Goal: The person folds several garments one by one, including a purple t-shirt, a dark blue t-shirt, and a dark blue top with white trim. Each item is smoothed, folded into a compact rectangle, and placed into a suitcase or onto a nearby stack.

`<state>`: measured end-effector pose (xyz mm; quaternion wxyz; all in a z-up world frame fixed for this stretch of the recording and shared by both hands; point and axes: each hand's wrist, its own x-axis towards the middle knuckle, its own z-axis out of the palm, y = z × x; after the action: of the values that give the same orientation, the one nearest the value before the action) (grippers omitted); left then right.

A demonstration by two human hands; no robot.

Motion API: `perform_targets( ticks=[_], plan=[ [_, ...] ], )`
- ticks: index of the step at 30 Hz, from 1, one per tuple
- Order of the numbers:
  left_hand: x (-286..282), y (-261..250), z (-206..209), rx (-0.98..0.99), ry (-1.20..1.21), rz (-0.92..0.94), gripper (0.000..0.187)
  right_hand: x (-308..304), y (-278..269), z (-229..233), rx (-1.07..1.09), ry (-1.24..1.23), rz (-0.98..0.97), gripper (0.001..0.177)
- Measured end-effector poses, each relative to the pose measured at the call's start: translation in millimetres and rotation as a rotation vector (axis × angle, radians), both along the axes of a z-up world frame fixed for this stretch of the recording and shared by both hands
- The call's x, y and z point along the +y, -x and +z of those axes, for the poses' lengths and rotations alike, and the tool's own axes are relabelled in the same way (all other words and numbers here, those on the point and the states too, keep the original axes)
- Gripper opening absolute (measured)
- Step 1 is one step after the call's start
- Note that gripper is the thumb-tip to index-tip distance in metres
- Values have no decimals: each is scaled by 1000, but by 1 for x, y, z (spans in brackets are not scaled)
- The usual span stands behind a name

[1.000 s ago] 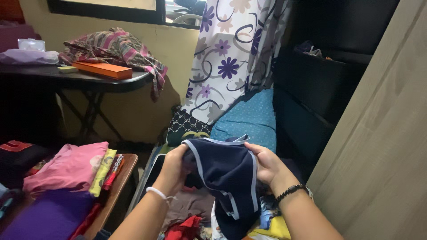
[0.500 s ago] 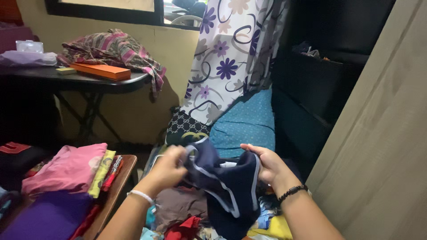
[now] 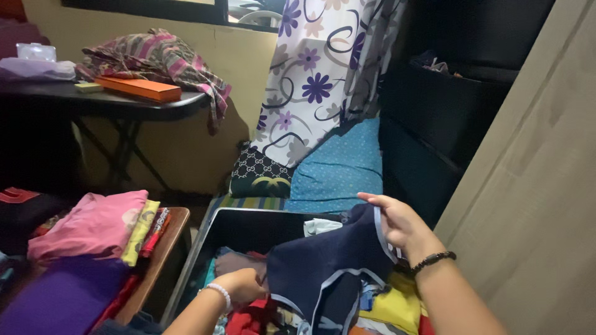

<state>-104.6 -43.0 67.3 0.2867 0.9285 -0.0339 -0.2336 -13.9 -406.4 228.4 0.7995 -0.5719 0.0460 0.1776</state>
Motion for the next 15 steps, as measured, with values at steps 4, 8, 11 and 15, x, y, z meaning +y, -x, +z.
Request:
perform_targets(
  ticks=[4,8,11,15],
  plan=[
    [-12,-22,-50,-68,413,339,62,-26,-15,-15,-124,-219,174,32],
    [-35,-18,-69,-204,343,208,105,-36,-11,-18,-124,3,21,41],
    [-50,-5,-66,-133,210,205,124,-37,3,-6,-48,92,20,47],
    [-65,-9,-73,-246,49,289,80,-38,19,5,-120,192,52,45]
  ],
)
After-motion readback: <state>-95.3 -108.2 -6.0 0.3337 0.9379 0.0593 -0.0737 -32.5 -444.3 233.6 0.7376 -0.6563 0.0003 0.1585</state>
